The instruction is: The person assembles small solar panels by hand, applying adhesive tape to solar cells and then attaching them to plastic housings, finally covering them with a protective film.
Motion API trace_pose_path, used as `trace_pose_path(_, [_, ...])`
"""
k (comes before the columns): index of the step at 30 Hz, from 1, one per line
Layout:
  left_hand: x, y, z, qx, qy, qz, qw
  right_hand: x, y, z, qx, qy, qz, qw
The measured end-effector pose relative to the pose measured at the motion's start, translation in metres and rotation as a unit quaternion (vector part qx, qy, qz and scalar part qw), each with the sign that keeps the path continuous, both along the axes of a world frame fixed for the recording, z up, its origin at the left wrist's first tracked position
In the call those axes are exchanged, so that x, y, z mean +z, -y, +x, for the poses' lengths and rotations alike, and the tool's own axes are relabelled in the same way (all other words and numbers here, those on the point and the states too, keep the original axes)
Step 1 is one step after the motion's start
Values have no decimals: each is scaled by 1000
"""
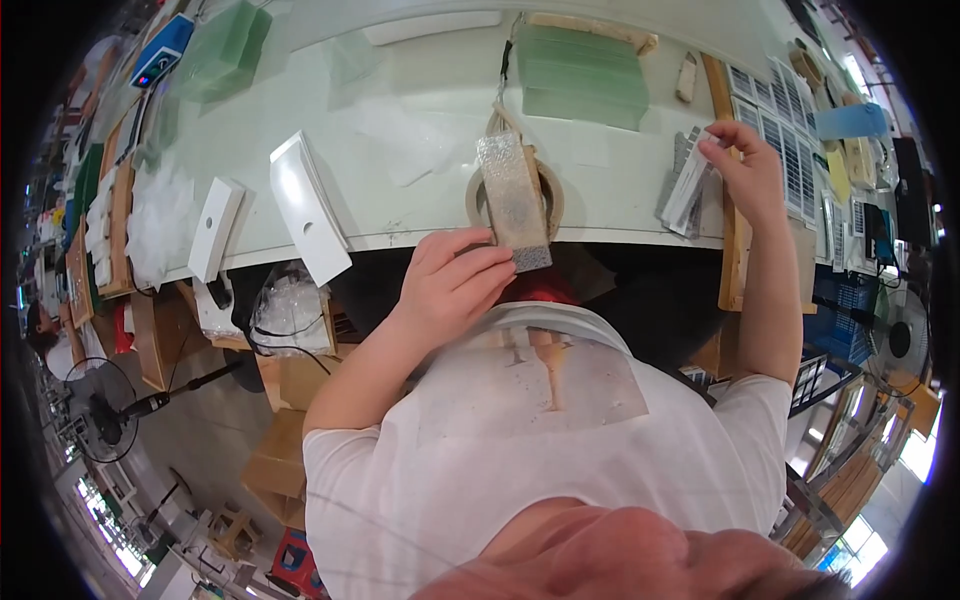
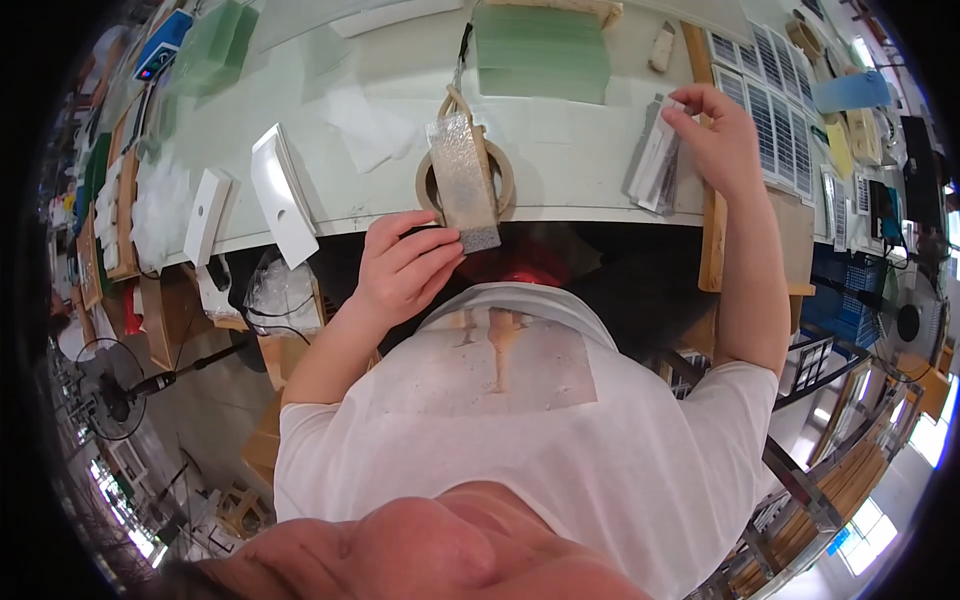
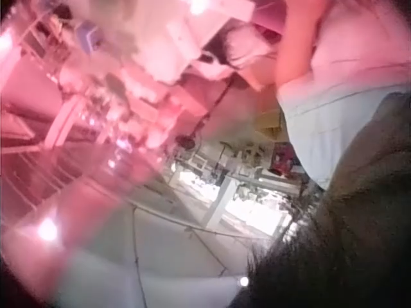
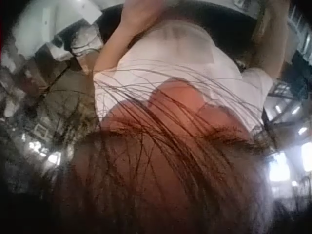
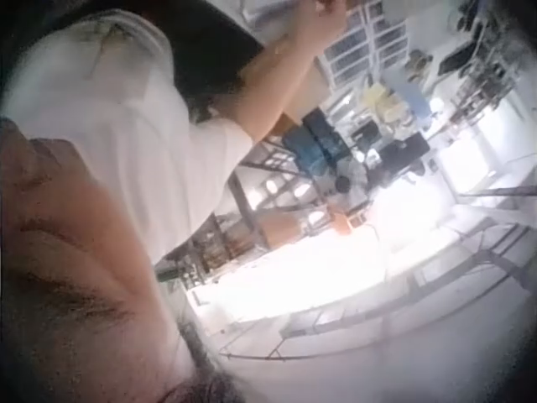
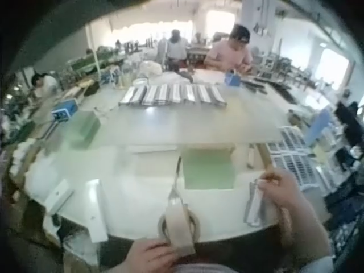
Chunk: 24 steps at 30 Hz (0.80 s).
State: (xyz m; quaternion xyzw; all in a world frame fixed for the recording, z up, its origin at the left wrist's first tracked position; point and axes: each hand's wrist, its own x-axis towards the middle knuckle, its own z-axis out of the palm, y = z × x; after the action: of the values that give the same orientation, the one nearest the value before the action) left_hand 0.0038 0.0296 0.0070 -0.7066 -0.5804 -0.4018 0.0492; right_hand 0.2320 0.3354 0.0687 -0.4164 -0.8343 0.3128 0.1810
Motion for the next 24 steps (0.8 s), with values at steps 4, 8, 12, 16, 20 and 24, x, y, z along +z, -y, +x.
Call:
trace_pose_path(4, [-4, 5, -2, 9, 10, 9, 1000, 30, 55, -40, 133, -199, -125, 963])
trace_pose_path(8, [-8, 4, -1, 12, 18, 18, 1000, 19, 94, -91, 209, -167, -161, 950])
trace_pose_path(12, [-9, 6, -1, 22, 26, 21, 999, -2, 107, -132, 180, -111, -277, 937])
trace_pose_path(16, [-15, 7, 2, 31, 32, 39, 998, -24, 100, -149, 178, -95, -274, 940])
trace_pose_path(20, [-15, 6, 1, 33, 36, 55, 997, -25, 101, -153, 171, -79, -295, 937])
trace_pose_path(24, [-16, 6, 0, 36, 51, 53, 997, -29, 101, -156, 179, -80, -287, 938])
